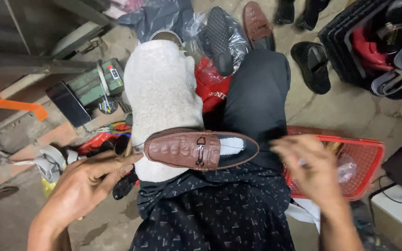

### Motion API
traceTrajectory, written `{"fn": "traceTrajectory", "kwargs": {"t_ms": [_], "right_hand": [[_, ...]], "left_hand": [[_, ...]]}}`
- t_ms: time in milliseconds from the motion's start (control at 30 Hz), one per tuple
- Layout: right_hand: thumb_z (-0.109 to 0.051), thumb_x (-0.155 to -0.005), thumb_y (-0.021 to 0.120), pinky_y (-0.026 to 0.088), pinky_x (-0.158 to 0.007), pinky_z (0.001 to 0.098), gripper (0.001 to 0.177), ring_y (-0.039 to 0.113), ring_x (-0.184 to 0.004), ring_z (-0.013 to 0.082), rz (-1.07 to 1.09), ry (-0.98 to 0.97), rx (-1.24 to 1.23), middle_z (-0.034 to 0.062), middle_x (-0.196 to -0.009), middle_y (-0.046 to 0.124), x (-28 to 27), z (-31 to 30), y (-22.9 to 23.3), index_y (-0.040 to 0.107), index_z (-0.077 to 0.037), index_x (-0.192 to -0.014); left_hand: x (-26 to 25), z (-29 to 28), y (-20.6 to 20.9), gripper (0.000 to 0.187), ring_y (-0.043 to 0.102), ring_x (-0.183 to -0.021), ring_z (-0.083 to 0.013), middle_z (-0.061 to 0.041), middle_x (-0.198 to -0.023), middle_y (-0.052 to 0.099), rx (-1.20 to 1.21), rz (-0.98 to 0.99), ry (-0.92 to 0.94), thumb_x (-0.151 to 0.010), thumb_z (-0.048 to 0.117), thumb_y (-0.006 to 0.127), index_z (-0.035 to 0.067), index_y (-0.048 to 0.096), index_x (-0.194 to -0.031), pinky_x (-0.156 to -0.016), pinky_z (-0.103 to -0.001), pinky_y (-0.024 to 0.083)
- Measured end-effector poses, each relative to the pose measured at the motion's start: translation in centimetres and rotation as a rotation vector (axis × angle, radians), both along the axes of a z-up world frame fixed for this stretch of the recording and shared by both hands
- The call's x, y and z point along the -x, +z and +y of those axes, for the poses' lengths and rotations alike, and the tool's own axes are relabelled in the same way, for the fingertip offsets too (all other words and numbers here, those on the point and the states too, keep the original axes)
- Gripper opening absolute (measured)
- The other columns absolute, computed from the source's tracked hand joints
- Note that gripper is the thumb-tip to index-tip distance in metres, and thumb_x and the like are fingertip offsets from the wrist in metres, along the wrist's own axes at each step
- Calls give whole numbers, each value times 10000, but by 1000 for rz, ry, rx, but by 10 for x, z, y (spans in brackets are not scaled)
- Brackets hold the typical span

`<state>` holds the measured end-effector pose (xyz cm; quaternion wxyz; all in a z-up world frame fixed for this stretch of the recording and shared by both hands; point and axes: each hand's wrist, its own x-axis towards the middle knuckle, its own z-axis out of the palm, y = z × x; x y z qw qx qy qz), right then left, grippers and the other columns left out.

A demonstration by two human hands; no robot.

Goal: Hand-sewing the sole of a leather shoe using a needle and thread.

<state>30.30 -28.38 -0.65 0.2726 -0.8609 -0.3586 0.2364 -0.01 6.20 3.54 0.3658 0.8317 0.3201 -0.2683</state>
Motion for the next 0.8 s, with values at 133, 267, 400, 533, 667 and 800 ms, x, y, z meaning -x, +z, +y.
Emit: {"fn": "traceTrajectory", "kwargs": {"t_ms": [133,267,400,533,667,800], "right_hand": [[-80,-920,715,512,-715,365,226,590,-907,207,-345,439,-200,0,-1086,661,37,60,-8,703,-153,-1134],[-93,-901,635,464,-458,467,57,505,-827,253,-423,582,72,-13,-933,567,43,73,-18,659,-145,-899],[-199,-933,735,501,-703,360,174,545,-815,212,-209,613,-140,30,-984,658,21,72,19,759,-75,-1053],[-213,-976,614,540,-855,356,215,672,-1003,194,189,424,-160,54,-1089,739,11,70,46,743,-89,-1095],[-166,-951,693,667,-899,373,212,782,-924,257,-127,506,-107,118,-1165,777,23,70,13,764,-102,-1140],[-58,-838,584,573,-499,583,283,748,-625,394,-298,654,461,146,-1242,670,37,81,-26,649,-155,-1096]], "left_hand": [[-1,-5,4,477,268,-423,-119,74,-544,799,-36,63,8,-954,300,550,530,688,-1349,-465,-279,349],[9,-11,3,440,341,-299,-161,68,-1262,763,-39,-73,10,-950,329,537,473,687,-1338,-386,-362,439],[19,-13,-1,431,527,-1439,-150,113,-1316,730,-23,-88,36,-958,291,551,432,693,-1340,-702,-427,632],[16,-13,-2,426,685,-1138,-186,87,-1383,692,-10,-169,52,-953,274,560,395,701,-1336,-710,-412,602],[11,-11,-2,429,492,-422,-177,120,-1301,759,-33,-219,20,-961,285,537,419,706,-1331,-532,-355,487],[7,-13,2,422,798,-928,-157,105,-1323,751,-40,-249,3,-964,255,527,377,723,-1317,-635,-368,541]]}}
